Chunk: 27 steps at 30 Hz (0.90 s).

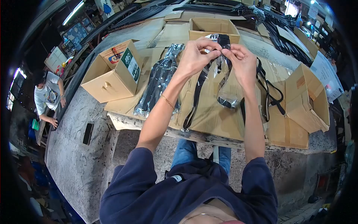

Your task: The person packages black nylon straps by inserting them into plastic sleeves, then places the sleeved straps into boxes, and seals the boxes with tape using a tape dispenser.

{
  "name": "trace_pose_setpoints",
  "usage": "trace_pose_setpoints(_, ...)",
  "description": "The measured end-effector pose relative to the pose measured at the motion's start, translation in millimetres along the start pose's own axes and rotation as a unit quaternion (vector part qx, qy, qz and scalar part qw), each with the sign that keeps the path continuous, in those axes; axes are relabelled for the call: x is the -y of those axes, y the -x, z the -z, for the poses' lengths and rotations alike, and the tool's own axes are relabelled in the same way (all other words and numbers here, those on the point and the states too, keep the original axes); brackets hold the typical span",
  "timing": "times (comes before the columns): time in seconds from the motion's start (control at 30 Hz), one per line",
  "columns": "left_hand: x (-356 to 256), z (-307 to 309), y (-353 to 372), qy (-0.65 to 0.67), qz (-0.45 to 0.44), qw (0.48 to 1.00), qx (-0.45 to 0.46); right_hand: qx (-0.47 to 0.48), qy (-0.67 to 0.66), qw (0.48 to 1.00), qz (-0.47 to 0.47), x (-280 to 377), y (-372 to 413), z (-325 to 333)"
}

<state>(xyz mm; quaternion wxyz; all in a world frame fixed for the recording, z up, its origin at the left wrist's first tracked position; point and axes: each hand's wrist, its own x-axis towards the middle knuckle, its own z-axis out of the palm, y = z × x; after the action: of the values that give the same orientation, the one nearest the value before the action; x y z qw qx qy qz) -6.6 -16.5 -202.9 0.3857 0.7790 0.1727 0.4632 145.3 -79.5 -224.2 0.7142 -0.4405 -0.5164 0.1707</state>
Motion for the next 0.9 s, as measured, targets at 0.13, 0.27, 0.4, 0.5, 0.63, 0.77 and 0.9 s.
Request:
trace_pose_setpoints(0.13, 1.6, -4.1, 0.5, 0.014, -0.005, 1.000, -0.009, 0.031, 0.006, 0.999, 0.007, 5.7, -1.6, 7.2)
trace_pose_setpoints(0.27, 0.7, -8.9, 1.8, -0.086, -0.012, 0.995, -0.057, 0.043, 0.098, 0.994, 0.009, 8.1, -2.8, 10.8)
trace_pose_setpoints(0.4, -0.4, -10.2, 5.3, -0.141, -0.009, 0.985, -0.095, 0.098, 0.150, 0.984, 0.005, 9.4, -3.1, 10.4)
trace_pose_setpoints(0.5, 1.9, -7.0, 3.8, -0.168, -0.070, 0.981, -0.066, 0.108, 0.155, 0.982, 0.003, 17.1, -0.7, 7.3)
trace_pose_setpoints(0.63, 7.4, -2.3, 1.9, -0.226, -0.120, 0.966, -0.026, 0.066, 0.179, 0.982, -0.004, 9.2, -1.3, 8.0)
trace_pose_setpoints(0.77, -1.9, 6.2, -4.1, -0.228, -0.117, 0.967, 0.008, 0.079, 0.191, 0.978, 0.003, 4.6, 0.7, 6.3)
trace_pose_setpoints(0.9, -14.6, 23.6, -24.8, -0.246, -0.248, 0.937, 0.027, 0.098, 0.174, 0.980, 0.024, -0.6, 3.0, 7.6)
